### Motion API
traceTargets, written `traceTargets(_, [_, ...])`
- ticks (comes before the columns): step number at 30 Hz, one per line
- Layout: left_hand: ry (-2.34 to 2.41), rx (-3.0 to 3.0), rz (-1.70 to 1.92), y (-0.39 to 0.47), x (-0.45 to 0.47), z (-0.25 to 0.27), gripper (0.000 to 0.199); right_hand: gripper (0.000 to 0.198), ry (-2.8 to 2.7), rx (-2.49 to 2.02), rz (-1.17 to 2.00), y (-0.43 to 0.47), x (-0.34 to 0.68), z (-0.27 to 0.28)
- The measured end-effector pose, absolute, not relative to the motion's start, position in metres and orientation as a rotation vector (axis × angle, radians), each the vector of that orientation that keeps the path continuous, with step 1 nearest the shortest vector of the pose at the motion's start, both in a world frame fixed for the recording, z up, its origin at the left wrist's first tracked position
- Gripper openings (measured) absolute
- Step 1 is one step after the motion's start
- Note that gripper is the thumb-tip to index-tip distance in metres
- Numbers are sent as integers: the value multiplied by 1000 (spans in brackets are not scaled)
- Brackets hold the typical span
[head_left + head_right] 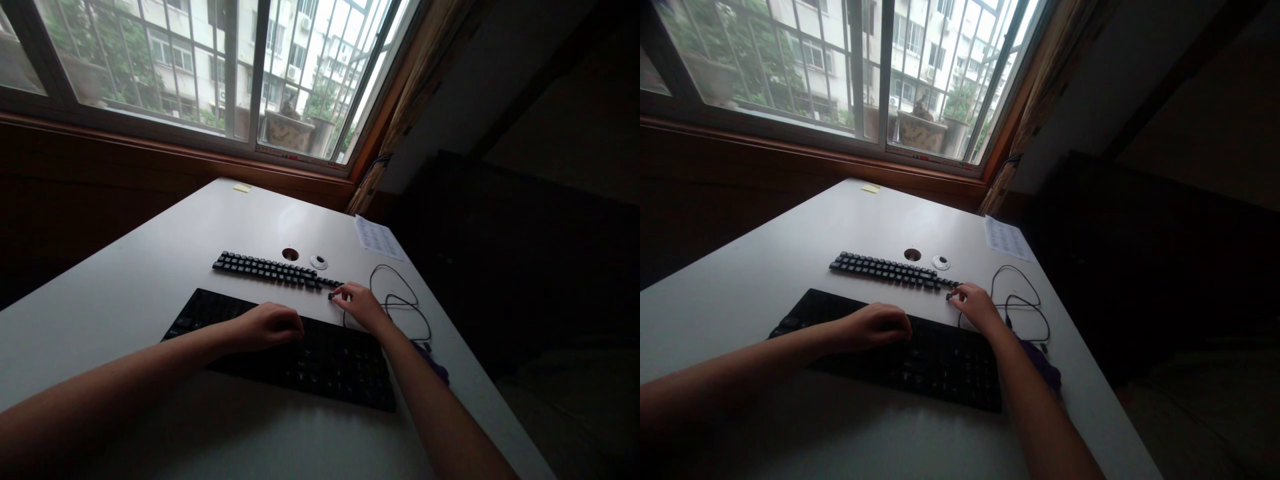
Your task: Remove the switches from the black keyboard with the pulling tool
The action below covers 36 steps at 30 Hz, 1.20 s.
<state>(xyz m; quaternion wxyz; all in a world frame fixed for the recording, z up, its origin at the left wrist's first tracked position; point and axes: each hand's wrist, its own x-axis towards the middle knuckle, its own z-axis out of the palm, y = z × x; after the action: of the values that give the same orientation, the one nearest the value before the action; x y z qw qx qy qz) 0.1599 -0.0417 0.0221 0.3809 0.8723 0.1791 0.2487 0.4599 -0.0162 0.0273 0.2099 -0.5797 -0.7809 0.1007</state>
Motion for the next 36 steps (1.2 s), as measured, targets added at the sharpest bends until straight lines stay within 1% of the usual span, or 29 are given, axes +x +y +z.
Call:
traceTargets(10, [444,2224,639,-42,160,24,13,21,-2150,-1600,293,-11,463,22])
traceTargets(17, [446,2230,629,-43,160,25,13,33,-2221,-1516,150,-33,465,26])
traceTargets(21, [448,2236,633,-43,160,25,14,39,-2284,-1506,145,-39,465,23])
traceTargets(36, [462,2239,615,-43,160,25,13,43,-2327,-1552,70,-25,456,16])
